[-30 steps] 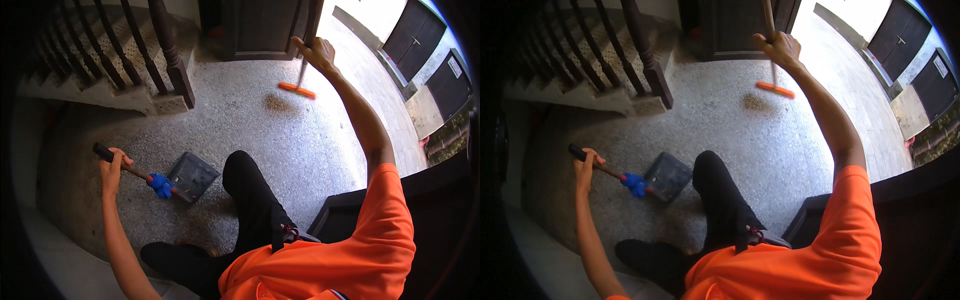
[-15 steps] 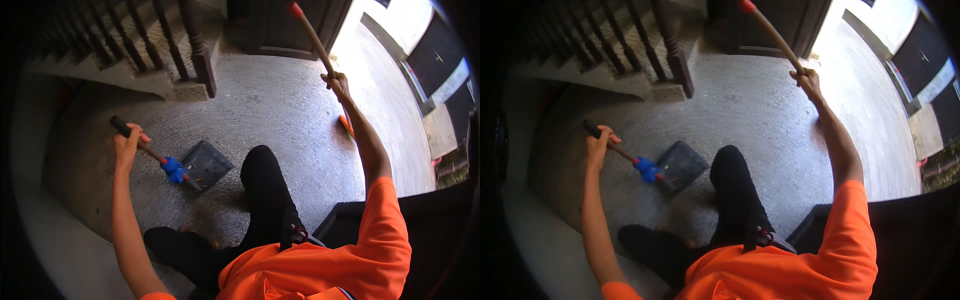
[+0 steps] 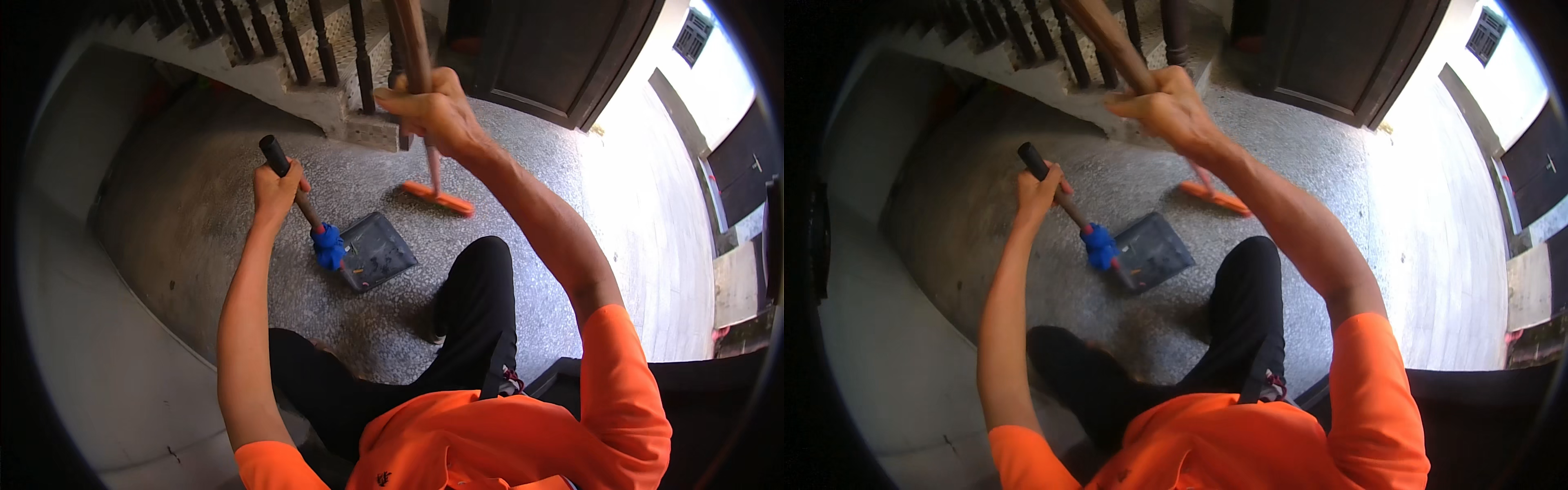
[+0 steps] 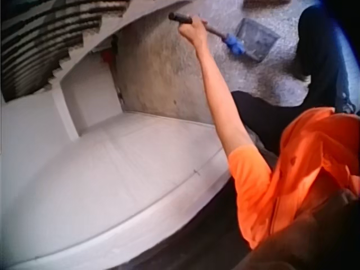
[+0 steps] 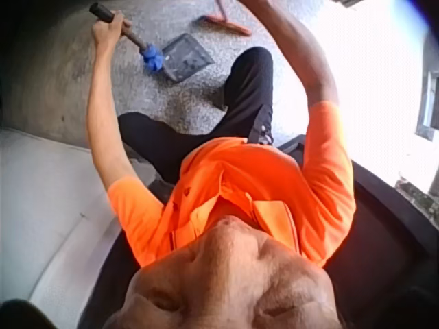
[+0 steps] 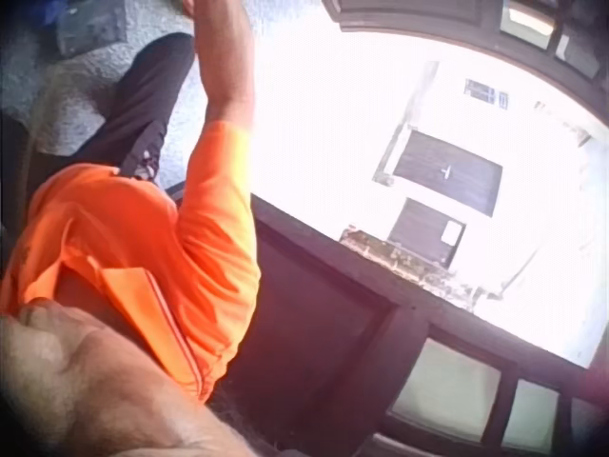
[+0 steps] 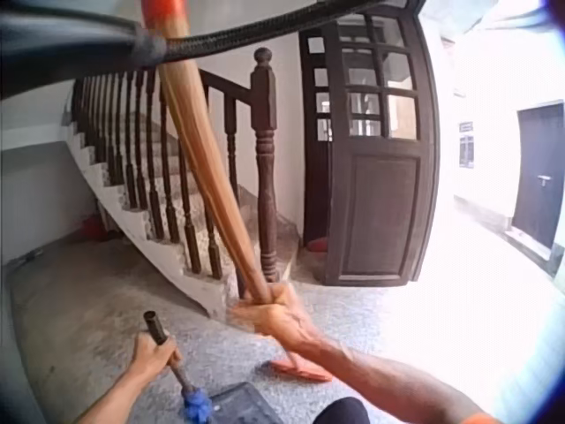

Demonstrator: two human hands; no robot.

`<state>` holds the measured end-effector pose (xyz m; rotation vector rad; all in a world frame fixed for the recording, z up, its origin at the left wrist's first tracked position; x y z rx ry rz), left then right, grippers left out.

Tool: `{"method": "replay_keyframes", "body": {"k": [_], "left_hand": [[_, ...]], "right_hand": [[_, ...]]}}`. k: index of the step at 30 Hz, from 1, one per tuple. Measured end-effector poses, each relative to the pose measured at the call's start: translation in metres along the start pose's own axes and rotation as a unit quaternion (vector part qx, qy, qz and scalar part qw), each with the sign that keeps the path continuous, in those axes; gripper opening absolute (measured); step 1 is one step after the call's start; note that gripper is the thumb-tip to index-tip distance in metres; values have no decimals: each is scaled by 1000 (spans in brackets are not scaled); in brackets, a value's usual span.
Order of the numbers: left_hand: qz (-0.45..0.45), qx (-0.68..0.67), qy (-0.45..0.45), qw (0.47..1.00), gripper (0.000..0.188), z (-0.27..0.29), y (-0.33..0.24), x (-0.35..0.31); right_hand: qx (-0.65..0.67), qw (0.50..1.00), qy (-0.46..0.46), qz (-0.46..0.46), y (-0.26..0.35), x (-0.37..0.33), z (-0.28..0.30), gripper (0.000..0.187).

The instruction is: The person disposes of a green shopping bag into a red bucket, then sweeps debris from a tiled floor into a dustpan using a broom. The person moves from a storage area to a staircase landing, sweeping cigarette butts and other small debris into the dustpan.

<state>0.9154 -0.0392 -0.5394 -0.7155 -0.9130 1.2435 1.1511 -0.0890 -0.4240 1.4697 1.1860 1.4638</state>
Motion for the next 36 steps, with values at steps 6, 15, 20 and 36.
{"method": "replay_keyframes", "body": {"k": [6,15,20,36], "left_hand": [[17,25,-50,998,23,31,19,-4],[50,79,-116,989,21,104,53,-4],[69,59,-125,988,22,110,58,-8],[93,91,-133,982,25,114,70,-6]], "right_hand": [[134,987,62,59,52,0,-39,21],[169,960,167,150,63,30,-54,25],[18,986,127,107,-20,89,-54,23],[214,968,128,-23,23,59,-95,33]]}}
Point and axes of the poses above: each hand's wrist, its own x-axis towards the middle knuckle, its own z-axis out of the back of the hand, y = z × x, the point moved 10 cm from there along x, towards the middle knuckle, and after that the axes turned 13 degrees about x, right-handed, at the moved point
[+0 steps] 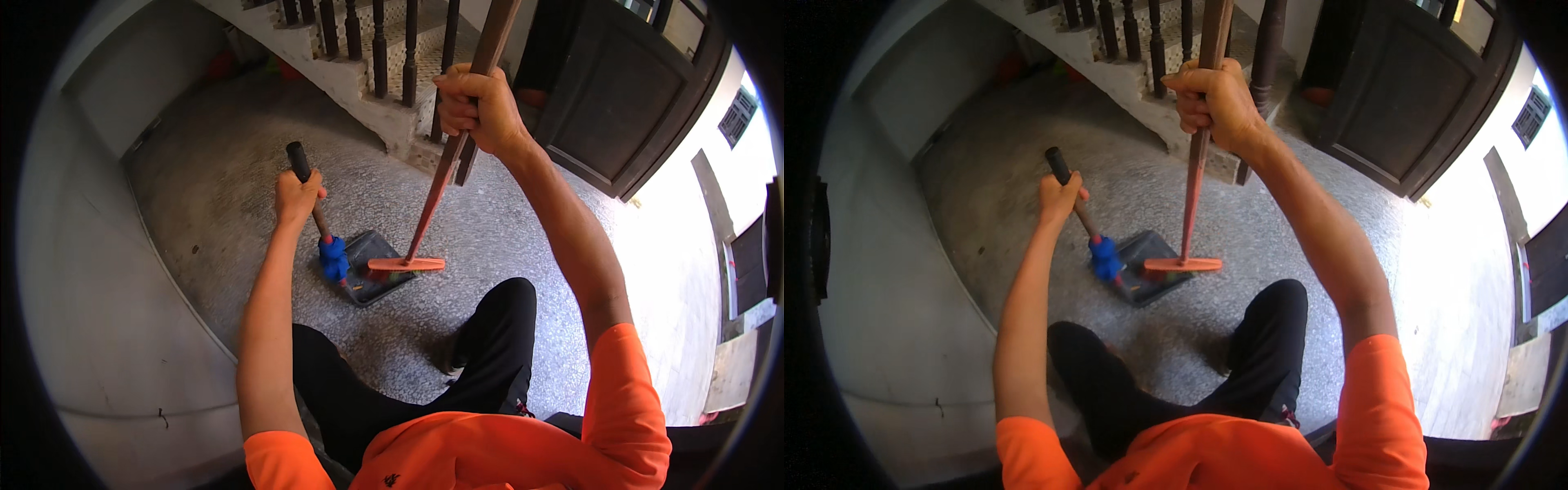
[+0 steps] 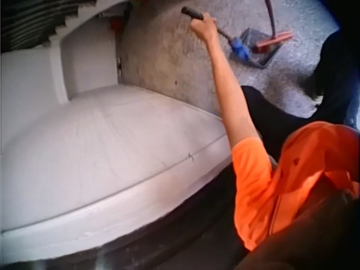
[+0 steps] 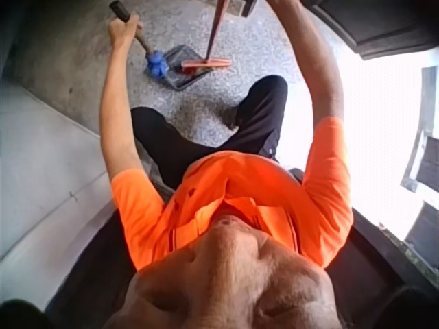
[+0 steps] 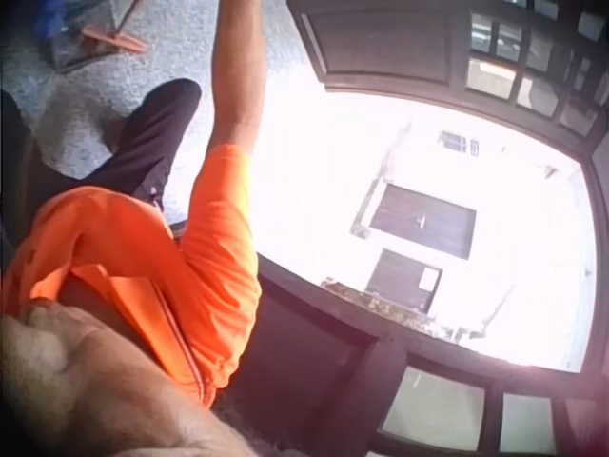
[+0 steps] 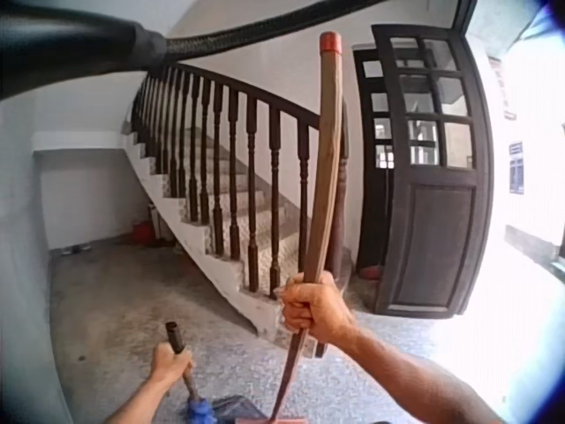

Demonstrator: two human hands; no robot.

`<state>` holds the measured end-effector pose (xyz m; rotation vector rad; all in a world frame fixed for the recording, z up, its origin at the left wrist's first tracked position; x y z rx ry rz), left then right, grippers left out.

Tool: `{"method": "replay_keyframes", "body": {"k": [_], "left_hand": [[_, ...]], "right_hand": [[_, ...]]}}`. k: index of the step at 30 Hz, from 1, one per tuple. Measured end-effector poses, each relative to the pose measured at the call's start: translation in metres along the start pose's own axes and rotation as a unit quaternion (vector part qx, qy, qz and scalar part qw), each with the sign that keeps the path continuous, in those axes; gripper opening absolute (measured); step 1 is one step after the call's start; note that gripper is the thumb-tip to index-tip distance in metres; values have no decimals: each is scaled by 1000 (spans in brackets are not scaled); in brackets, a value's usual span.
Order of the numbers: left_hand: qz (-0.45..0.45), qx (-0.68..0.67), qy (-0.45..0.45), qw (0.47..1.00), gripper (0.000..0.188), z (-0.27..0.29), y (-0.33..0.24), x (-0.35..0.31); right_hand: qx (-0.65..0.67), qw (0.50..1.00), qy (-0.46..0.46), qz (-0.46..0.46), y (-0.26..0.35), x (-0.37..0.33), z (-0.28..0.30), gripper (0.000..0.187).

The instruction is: The person disposes of a green shopping bag into a red bucket, then sweeps debris from a tiled floor into a dustpan using a broom. The person moves from a storage area to a staircase landing, sweeping cigarette butts and other small debris into the dustpan.

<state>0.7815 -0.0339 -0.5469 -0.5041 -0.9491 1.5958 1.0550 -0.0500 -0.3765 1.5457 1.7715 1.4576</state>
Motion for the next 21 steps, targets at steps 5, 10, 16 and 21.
{"method": "replay_keyframes", "body": {"k": [5,10,16,21], "left_hand": [[-4,18,-11,1000,25,0,-7,-7],[36,57,-51,996,26,1,-6,-12],[-3,19,-42,999,25,-11,-1,-2],[5,32,-22,999,24,-3,-2,-7]], "right_hand": [[-58,996,-4,71,30,0,-4,29],[-200,973,11,117,3,1,9,28],[-268,945,-124,137,-52,-14,111,31],[-290,951,-86,58,-71,-29,46,29]]}}
Point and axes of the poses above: each hand's wrist, its own x-axis towards the middle knuckle, its own z-axis out of the back of the hand, y = z × x, the point moved 10 cm from there along x, towards the middle knuckle, and after that the axes turned 13 degrees about x, right-handed, at the moved point
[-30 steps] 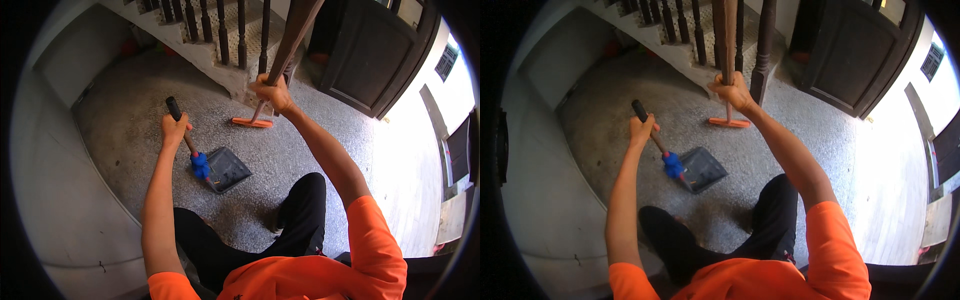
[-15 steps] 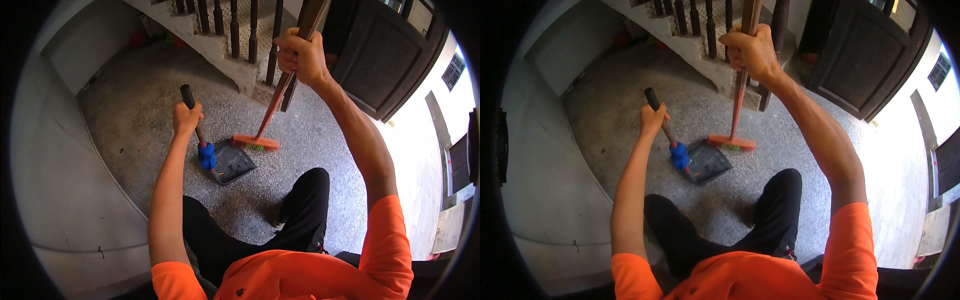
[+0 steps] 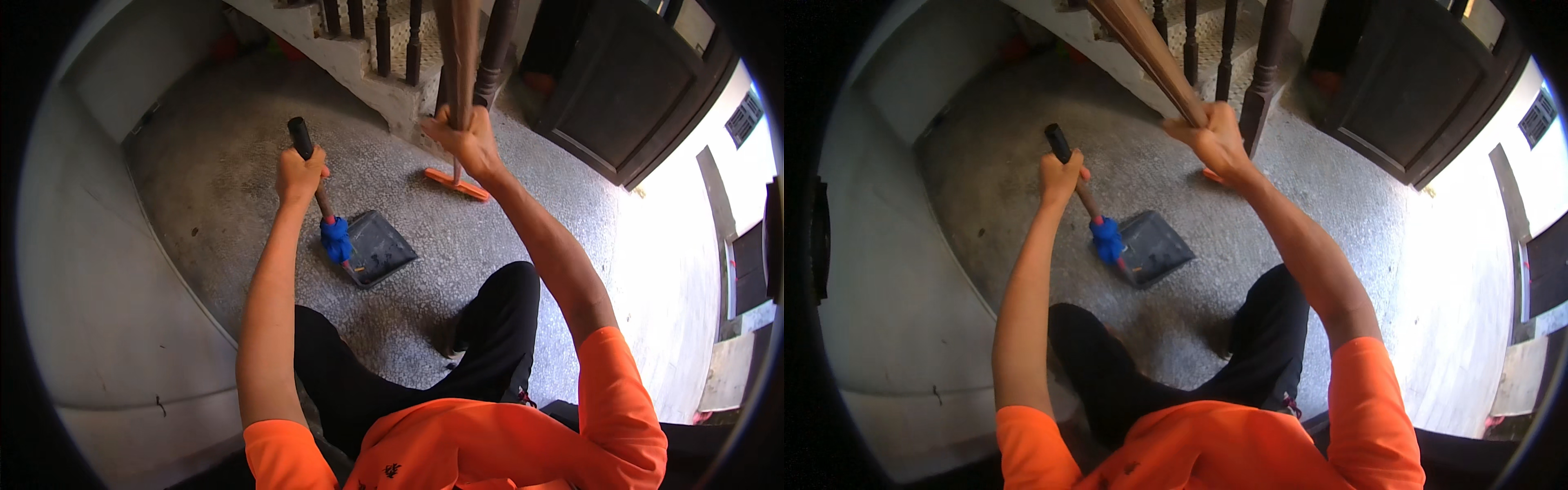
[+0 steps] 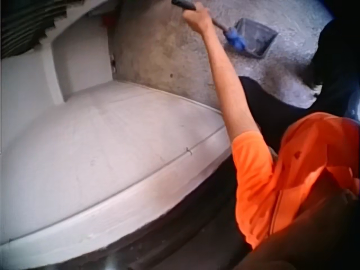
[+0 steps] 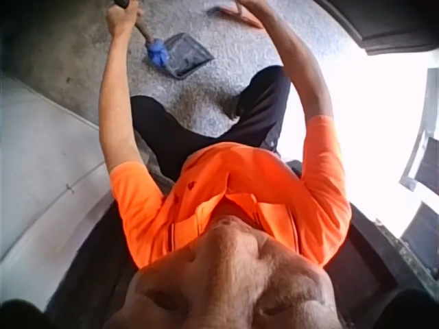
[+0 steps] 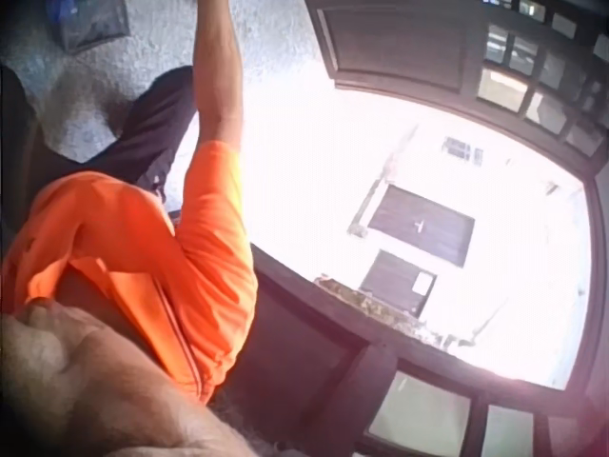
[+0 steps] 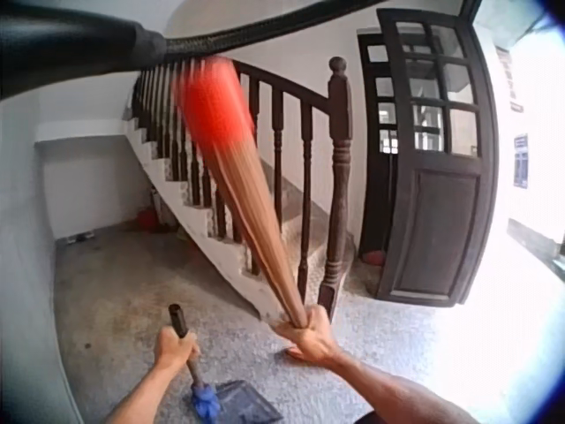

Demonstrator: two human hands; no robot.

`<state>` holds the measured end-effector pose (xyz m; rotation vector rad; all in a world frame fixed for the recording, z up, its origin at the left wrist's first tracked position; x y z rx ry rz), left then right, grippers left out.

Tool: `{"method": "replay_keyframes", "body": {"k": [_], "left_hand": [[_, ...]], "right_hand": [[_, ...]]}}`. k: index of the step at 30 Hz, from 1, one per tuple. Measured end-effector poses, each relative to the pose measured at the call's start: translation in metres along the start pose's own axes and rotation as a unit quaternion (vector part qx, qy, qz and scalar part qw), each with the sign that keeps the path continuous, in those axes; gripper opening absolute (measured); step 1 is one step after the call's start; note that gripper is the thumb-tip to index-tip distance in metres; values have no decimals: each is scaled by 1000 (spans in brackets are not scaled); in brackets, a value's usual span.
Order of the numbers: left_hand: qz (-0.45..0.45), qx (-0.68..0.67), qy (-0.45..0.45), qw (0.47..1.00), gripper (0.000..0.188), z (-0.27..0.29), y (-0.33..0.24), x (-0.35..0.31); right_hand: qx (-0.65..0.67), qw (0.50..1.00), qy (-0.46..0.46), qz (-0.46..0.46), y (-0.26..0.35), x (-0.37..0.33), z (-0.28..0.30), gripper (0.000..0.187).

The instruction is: The person disposes of a green shopping bag into a red bucket, then sweeps debris from a tiled floor into a dustpan using a broom. The person moves from a storage area to a staircase landing, sweeping cigarette butts and other small debris into the dustpan.

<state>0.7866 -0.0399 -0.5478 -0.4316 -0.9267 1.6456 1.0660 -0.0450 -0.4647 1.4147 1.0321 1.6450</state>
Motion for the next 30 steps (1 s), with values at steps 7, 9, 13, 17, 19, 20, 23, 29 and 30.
{"method": "replay_keyframes", "body": {"k": [7,9,13,17,19,20,23,29,30], "left_hand": [[-14,-26,-2,1000,23,0,-4,-3],[-27,-33,3,999,24,1,-7,-6],[-17,-45,24,999,26,3,-8,-11],[26,0,-23,999,26,31,10,-17],[43,9,-55,998,26,54,24,-17],[52,13,-70,996,27,63,31,-18],[66,31,-37,997,27,62,34,-16],[68,-10,-59,996,26,80,53,-20],[68,-26,-57,996,27,78,54,-23]], "right_hand": [[242,968,41,-49,98,-7,-42,24],[297,952,62,-48,107,-11,-47,26],[278,960,43,10,124,-13,-11,20],[278,957,67,39,126,-15,10,22],[261,960,52,82,120,-10,11,22],[252,961,44,102,111,-5,11,22],[167,981,2,101,66,10,18,20],[102,989,108,-20,-3,4,-62,14],[102,988,108,-47,4,-4,-76,16]]}}
Point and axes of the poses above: each hand's wrist, its own x-axis towards the middle knuckle, its own z-axis out of the back of the hand, y = z × x, the point moved 10 cm from there along x, towards the middle knuckle, and after that the axes turned 13 degrees about x, right-handed, at the moved point
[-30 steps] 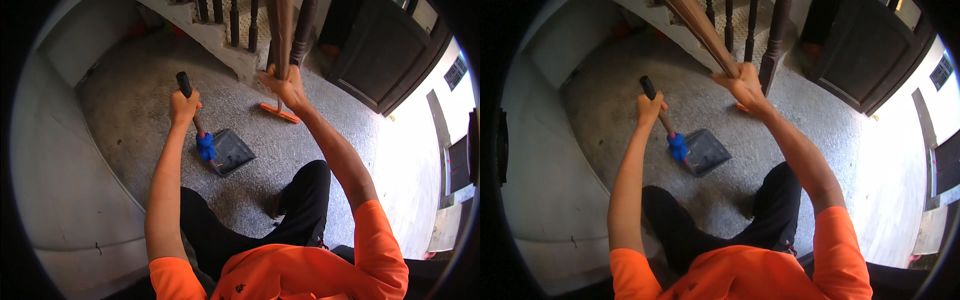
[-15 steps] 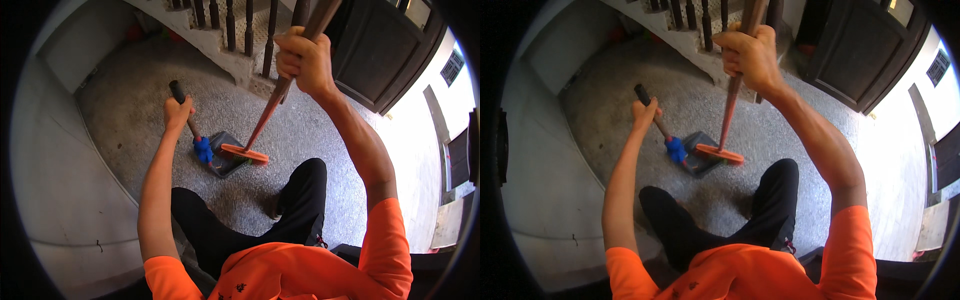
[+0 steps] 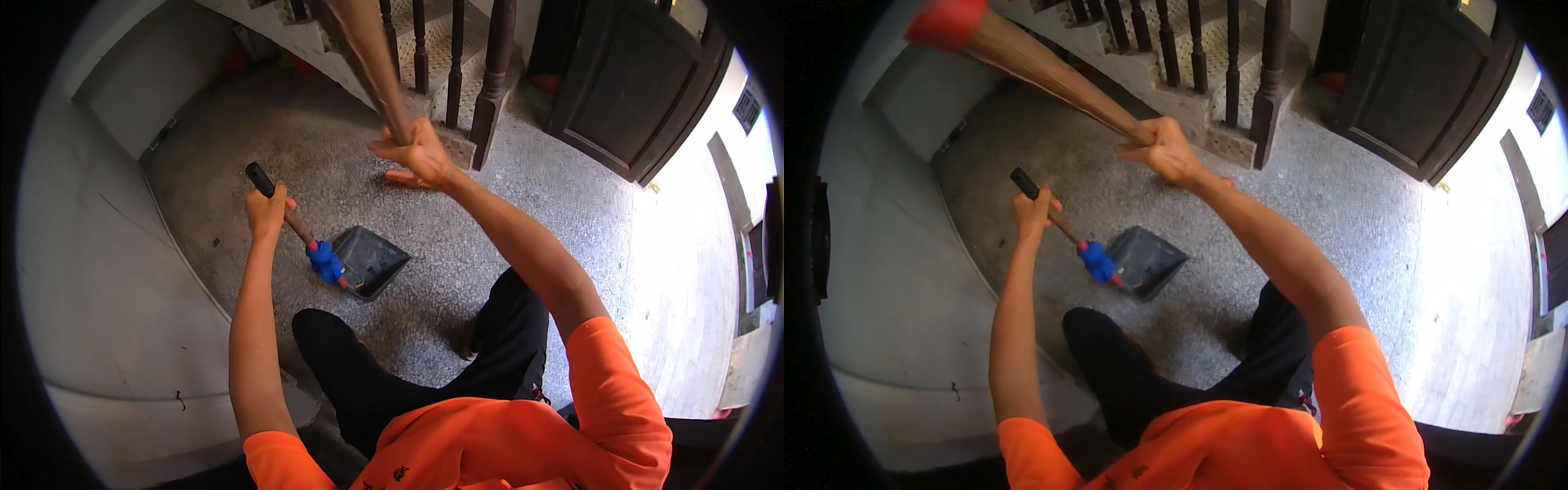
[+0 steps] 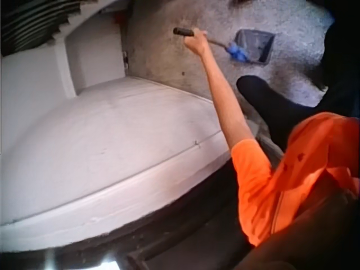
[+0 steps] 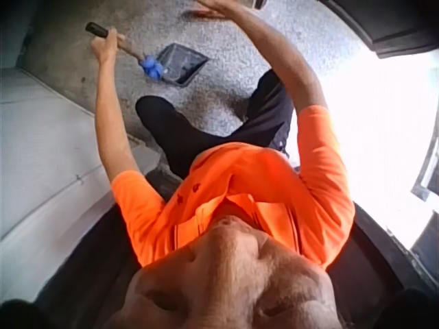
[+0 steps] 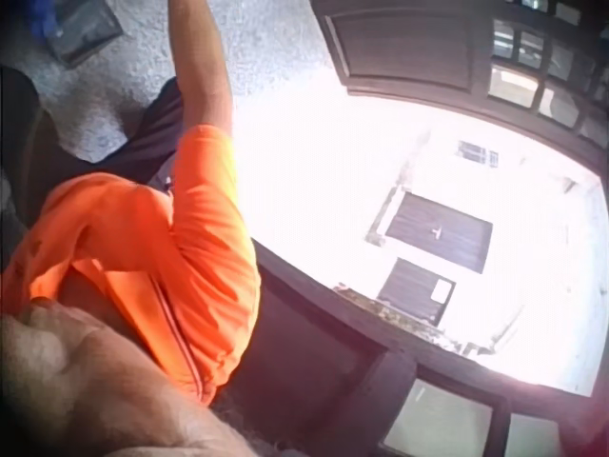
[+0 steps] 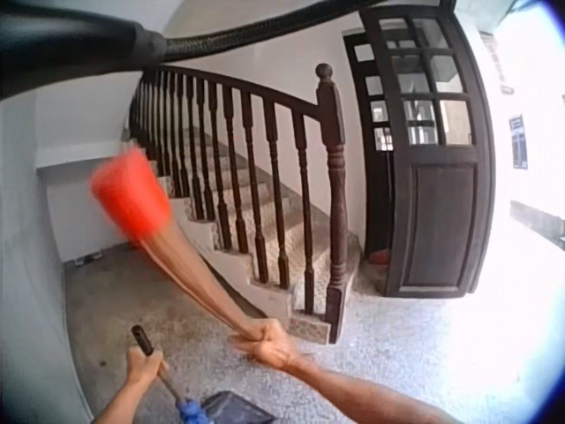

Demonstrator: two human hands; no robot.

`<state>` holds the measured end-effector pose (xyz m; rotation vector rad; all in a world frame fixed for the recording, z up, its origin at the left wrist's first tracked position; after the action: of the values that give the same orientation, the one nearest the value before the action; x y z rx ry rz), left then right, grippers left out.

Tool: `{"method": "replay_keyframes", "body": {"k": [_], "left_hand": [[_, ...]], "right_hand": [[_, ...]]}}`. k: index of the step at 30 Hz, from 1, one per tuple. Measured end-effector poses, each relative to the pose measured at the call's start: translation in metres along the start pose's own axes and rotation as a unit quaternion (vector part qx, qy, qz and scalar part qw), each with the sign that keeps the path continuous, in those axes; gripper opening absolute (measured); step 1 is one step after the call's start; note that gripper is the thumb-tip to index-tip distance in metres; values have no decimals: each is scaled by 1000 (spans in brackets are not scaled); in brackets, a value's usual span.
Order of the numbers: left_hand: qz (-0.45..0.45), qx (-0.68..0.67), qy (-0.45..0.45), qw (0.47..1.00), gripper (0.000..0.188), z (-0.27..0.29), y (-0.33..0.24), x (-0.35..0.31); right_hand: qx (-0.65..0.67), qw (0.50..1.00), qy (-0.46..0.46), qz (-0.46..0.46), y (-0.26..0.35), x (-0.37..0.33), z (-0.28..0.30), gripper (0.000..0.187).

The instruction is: The person disposes of a green shopping bag into a red bucket, then sweeps debris from a tiled floor into a dustpan using a broom. The person moves from a storage area to a staircase landing, sweeping cigarette butts and other small debris into the dustpan.

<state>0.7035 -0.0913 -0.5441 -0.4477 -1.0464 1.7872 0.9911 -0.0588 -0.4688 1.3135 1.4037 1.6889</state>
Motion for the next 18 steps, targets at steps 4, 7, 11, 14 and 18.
{"method": "replay_keyframes", "body": {"k": [4,7,11,14,18], "left_hand": [[-28,-12,-8,1000,25,-6,0,0],[-29,2,16,999,24,-8,-6,3],[-26,0,46,999,24,-15,-14,-5],[-67,4,94,993,24,-18,-32,-10],[-85,27,147,985,22,-15,-47,-12]], "right_hand": [[44,998,46,29,34,-2,-57,22],[141,987,68,15,61,-6,-66,24],[165,984,36,60,89,-12,-30,25],[116,984,-38,130,111,-18,17,23],[59,983,-62,162,139,-26,66,26]]}}
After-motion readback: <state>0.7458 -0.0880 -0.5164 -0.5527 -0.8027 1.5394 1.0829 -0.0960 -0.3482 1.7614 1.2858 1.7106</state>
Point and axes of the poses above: each hand's wrist, its own x-axis towards the middle knuckle, its own z-axis out of the back of the hand, y = z × x, the point moved 10 cm from there along x, towards the middle knuckle, and after that the axes turned 13 degrees about x, right-handed, at the moved point
